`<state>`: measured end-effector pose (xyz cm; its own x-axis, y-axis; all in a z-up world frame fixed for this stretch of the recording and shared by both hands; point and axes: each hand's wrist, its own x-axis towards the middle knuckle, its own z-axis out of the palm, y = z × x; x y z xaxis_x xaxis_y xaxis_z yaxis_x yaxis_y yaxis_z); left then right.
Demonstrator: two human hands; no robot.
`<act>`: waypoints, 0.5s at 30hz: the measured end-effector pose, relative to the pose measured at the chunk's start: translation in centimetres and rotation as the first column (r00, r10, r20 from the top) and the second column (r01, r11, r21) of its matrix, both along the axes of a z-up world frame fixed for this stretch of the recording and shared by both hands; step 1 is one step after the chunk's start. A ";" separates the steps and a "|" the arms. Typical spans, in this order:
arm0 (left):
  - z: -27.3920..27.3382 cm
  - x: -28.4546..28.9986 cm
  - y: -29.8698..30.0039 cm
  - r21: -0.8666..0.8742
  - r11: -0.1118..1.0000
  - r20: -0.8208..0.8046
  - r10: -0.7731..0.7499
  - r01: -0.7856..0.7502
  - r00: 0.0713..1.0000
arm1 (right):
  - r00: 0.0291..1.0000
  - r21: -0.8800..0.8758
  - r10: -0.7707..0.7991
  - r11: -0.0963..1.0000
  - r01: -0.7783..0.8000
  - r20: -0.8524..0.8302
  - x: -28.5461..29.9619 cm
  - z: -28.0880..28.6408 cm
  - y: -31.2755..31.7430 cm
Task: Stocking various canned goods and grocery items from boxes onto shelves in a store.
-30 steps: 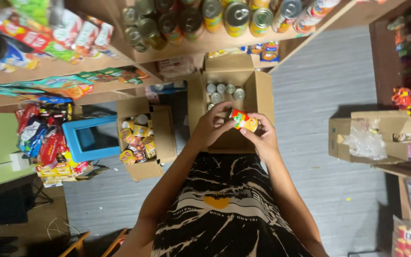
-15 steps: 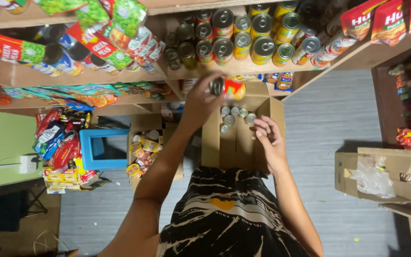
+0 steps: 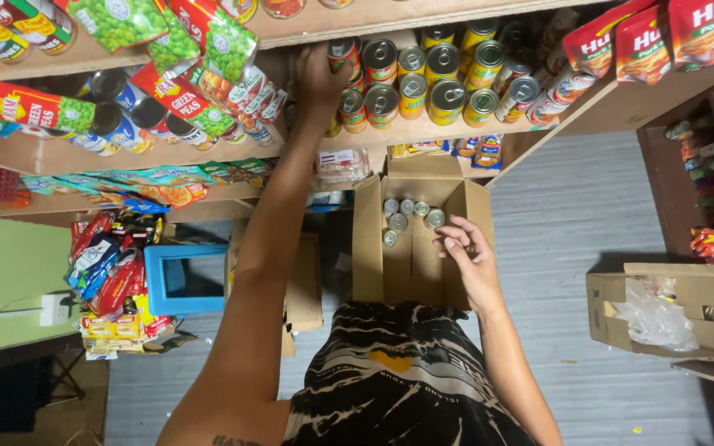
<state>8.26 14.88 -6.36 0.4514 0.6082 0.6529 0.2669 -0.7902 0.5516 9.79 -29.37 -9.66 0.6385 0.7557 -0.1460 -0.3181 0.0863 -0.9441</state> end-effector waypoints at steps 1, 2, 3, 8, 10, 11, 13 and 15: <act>-0.5 0.2 0.7 -0.002 0.999 -0.005 -0.043 0.043 0.999 | 1.000 -0.001 -0.001 1.000 0.001 -0.003 -0.1 0.0 -0.2; -1.0 0.3 1.4 -0.003 0.996 -0.010 -0.087 0.087 0.996 | 1.000 -0.001 -0.003 1.000 0.003 -0.005 -0.2 -0.1 -0.3; -0.4 0.3 1.2 -0.004 0.996 -0.011 -0.089 0.089 0.996 | 1.000 -0.002 -0.005 1.000 0.005 -0.006 -0.2 -0.1 -0.4; 0.4 -0.1 0.9 -0.121 0.968 -0.043 -0.227 0.220 0.973 | 1.000 -0.023 0.011 1.000 -0.012 -0.022 -0.3 -0.6 -0.7; -0.8 0.2 1.8 -0.088 0.975 -0.061 -0.211 0.205 0.976 | 1.000 -0.031 0.022 0.999 -0.023 -0.020 -0.4 -0.4 -0.5; -1.4 0.3 2.2 -0.051 0.980 -0.078 -0.196 0.192 0.977 | 0.999 -0.036 0.031 0.999 -0.031 -0.016 -0.4 -0.3 -0.5; -0.4 -0.4 1.3 -0.073 0.977 -0.070 -0.204 0.199 0.977 | 0.999 -0.033 0.036 0.999 -0.037 -0.016 -0.6 0.2 -0.3; 0.7 -1.3 -0.2 -0.107 0.972 -0.068 -0.219 0.211 0.973 | 0.999 -0.038 0.034 0.999 -0.035 -0.026 -0.6 0.0 -0.3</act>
